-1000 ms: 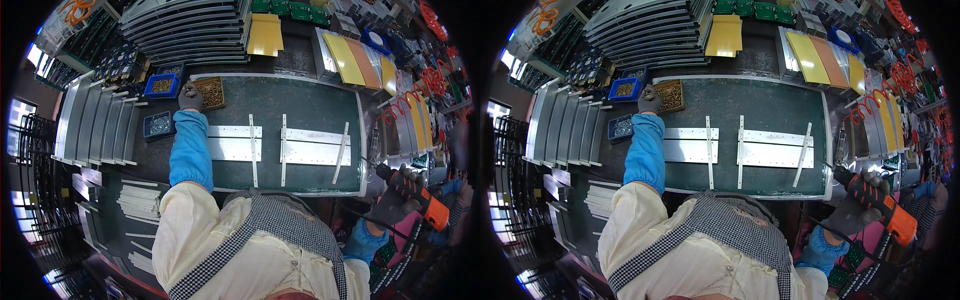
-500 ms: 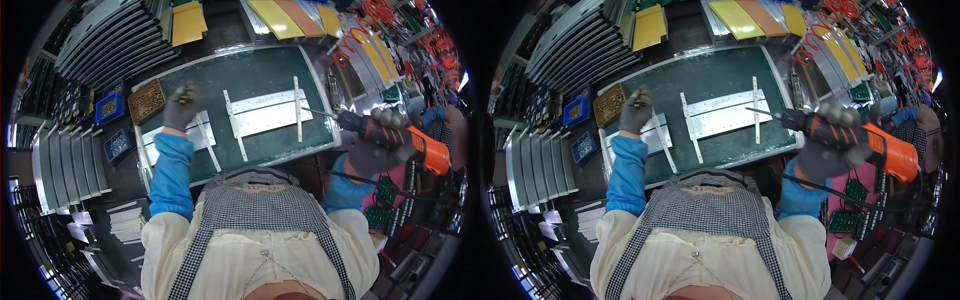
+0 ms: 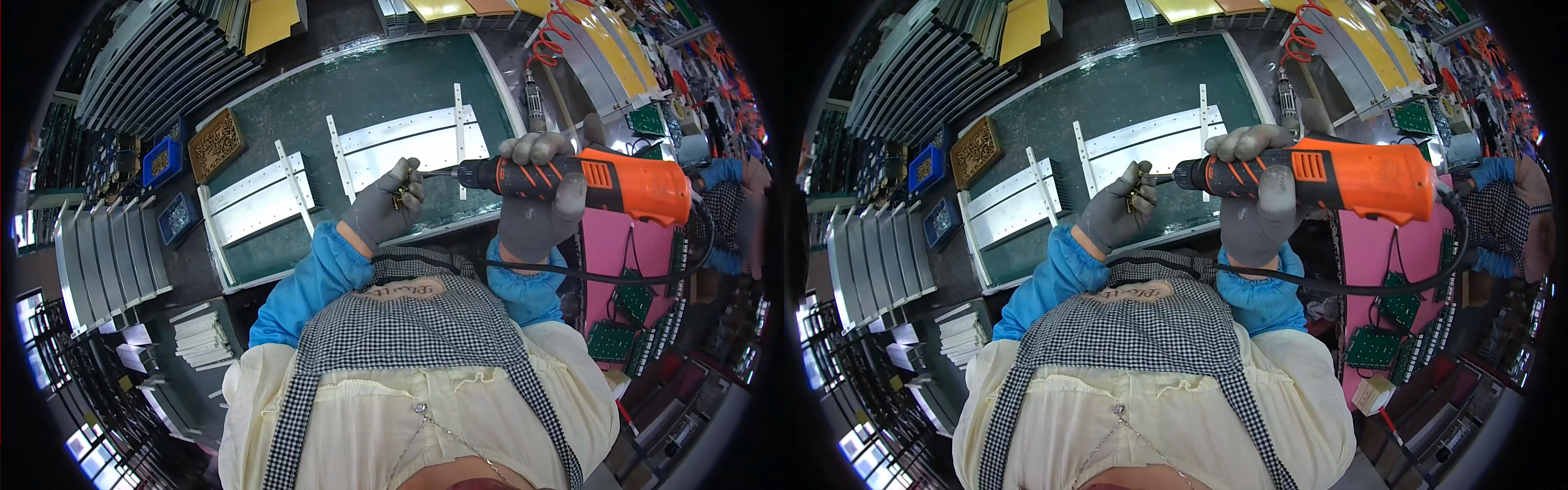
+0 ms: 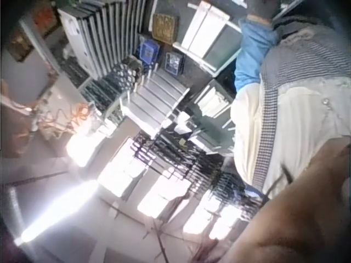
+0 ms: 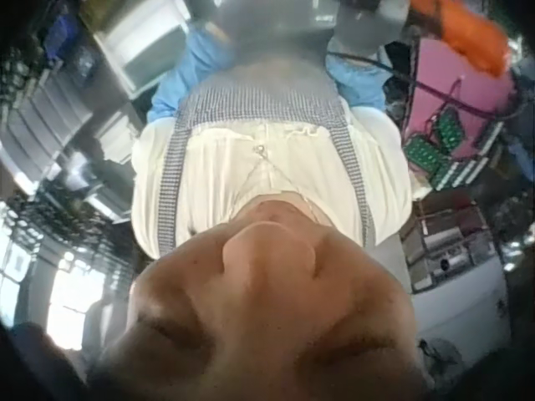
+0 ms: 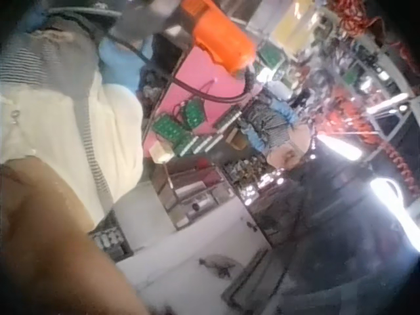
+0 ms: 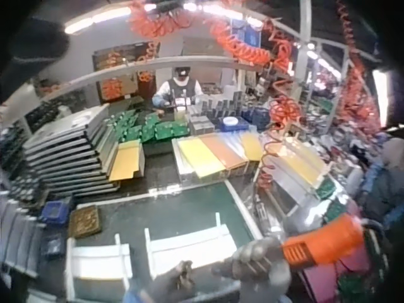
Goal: The person assembles metal frame components by joining metal strips and metal plates with screws. The screws are driven into place using an electric screwdriver.
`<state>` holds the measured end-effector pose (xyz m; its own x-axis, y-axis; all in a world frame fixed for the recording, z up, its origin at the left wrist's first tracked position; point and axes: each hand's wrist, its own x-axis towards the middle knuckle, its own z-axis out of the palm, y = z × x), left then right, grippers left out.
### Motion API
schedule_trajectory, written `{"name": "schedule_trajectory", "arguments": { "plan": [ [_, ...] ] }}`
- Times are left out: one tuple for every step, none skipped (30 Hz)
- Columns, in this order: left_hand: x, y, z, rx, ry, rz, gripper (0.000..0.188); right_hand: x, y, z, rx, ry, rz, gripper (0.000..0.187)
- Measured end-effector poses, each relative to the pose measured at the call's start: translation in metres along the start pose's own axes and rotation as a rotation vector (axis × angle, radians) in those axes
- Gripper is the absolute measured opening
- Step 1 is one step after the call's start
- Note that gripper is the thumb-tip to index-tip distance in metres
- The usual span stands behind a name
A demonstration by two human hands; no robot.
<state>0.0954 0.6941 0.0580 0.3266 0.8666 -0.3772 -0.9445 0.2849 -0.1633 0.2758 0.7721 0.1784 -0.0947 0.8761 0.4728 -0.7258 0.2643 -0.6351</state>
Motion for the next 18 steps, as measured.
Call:
{"name": "schedule_trajectory", "arguments": {
  "plan": [
    [0.001,-0.004,-0.001,-0.003,0.005,0.005,0.023,0.000,0.000,-0.002,-0.005,0.021,0.018,0.039],
    [0.002,-0.007,-0.002,0.023,-0.027,0.005,0.022,0.000,0.001,-0.004,-0.001,0.022,0.024,0.039],
    [0.003,-0.010,-0.003,0.048,-0.059,0.004,0.022,0.001,0.001,-0.005,0.006,0.039,0.035,0.041],
    [0.004,-0.013,-0.003,0.046,-0.058,0.010,0.022,0.002,0.002,-0.007,0.014,0.056,0.046,0.043],
    [0.004,-0.016,-0.003,0.024,-0.058,0.023,0.022,0.002,0.002,-0.009,0.017,0.054,0.050,0.043],
    [0.004,-0.019,-0.003,0.001,-0.059,0.035,0.022,0.003,0.002,-0.011,0.033,0.070,0.060,0.045],
    [0.005,-0.020,-0.003,0.000,-0.060,0.039,0.022,0.004,0.002,-0.013,0.049,0.086,0.069,0.046],
    [0.004,-0.022,-0.003,-0.012,-0.043,0.062,0.022,0.005,0.002,-0.017,0.051,0.082,0.070,0.046],
    [0.004,-0.023,-0.002,-0.024,-0.025,0.085,0.021,0.005,0.001,-0.021,0.043,0.073,0.069,0.054],
    [0.005,-0.024,-0.002,-0.026,-0.026,0.088,0.021,0.006,0.000,-0.024,0.035,0.065,0.068,0.063],
    [0.006,-0.026,-0.001,-0.017,-0.024,0.095,0.021,0.007,0.000,-0.026,0.035,0.062,0.071,0.063],
    [0.007,-0.027,-0.001,-0.009,-0.022,0.102,0.021,0.008,0.000,-0.026,0.018,0.064,0.069,0.062],
    [0.009,-0.029,-0.002,-0.009,-0.027,0.101,0.021,0.009,0.000,-0.027,-0.001,0.064,0.062,0.061],
    [0.011,-0.031,-0.004,-0.001,-0.039,0.107,0.021,0.009,0.000,-0.030,-0.002,0.061,0.059,0.061],
    [0.012,-0.033,-0.005,0.006,-0.052,0.113,0.021,0.007,0.002,-0.034,-0.011,0.095,0.058,0.060],
    [0.014,-0.036,-0.004,0.005,-0.053,0.113,0.021,0.008,0.003,-0.037,-0.018,0.130,0.060,0.059],
    [0.015,-0.039,-0.003,0.040,-0.041,0.132,0.022,0.010,0.001,-0.038,-0.019,0.128,0.061,0.059],
    [0.017,-0.041,-0.002,0.074,-0.028,0.150,0.022,0.012,-0.002,-0.039,-0.015,0.149,0.068,0.058]
  ]
}}
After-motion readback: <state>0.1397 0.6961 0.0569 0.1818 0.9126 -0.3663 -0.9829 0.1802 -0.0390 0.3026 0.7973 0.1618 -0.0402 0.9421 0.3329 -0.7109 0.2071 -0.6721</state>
